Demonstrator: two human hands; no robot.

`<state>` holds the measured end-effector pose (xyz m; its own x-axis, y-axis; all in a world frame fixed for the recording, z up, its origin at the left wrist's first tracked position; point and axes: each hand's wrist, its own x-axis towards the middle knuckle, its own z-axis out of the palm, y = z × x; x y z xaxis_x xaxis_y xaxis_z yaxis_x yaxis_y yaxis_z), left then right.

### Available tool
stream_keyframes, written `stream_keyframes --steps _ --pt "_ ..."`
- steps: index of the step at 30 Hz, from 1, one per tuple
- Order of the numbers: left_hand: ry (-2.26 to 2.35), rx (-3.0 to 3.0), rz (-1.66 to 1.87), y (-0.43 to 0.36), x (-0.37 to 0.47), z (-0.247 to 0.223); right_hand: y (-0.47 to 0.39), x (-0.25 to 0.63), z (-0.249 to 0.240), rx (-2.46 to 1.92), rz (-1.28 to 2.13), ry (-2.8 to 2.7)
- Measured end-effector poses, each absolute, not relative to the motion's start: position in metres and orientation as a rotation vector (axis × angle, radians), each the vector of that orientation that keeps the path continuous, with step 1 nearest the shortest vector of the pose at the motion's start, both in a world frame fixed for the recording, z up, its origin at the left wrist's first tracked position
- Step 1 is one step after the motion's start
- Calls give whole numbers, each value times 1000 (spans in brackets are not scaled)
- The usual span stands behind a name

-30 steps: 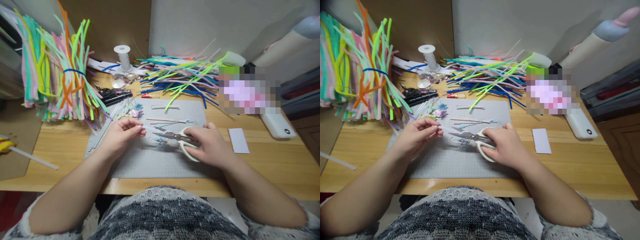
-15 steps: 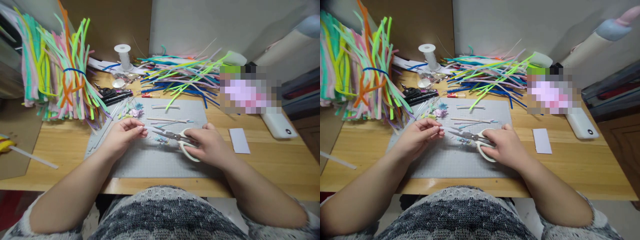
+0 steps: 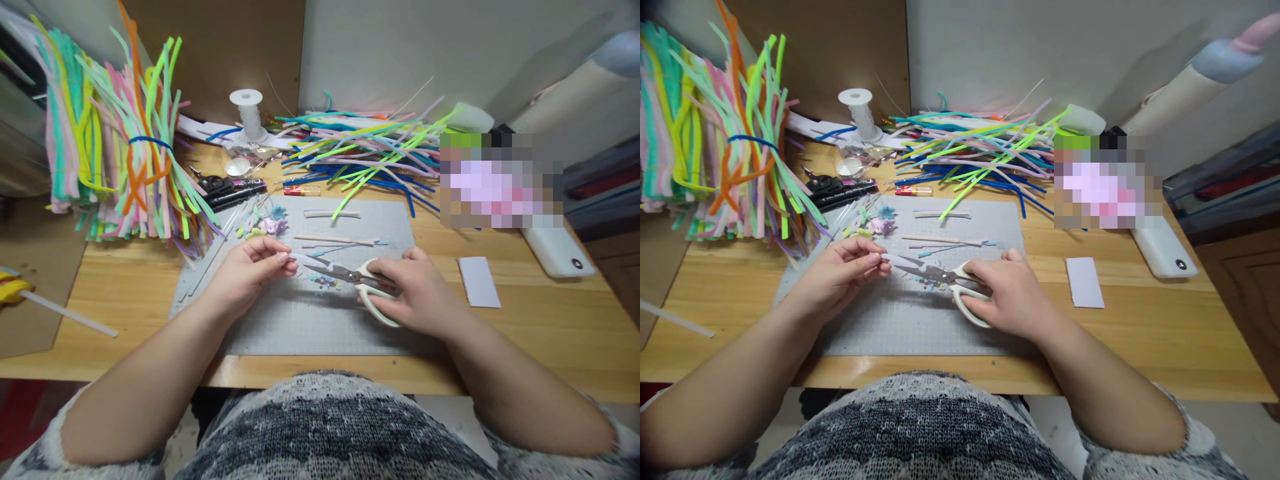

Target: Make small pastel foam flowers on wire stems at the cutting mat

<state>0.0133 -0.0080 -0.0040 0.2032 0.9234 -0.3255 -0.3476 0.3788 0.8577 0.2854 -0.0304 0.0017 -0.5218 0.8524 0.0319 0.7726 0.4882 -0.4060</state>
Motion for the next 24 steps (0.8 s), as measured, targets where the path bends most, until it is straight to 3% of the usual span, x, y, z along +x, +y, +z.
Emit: stream_keyframes --steps 24 --pt "983 707 1016 -8 13 -4 -31 286 2 -1388 536 -2507"
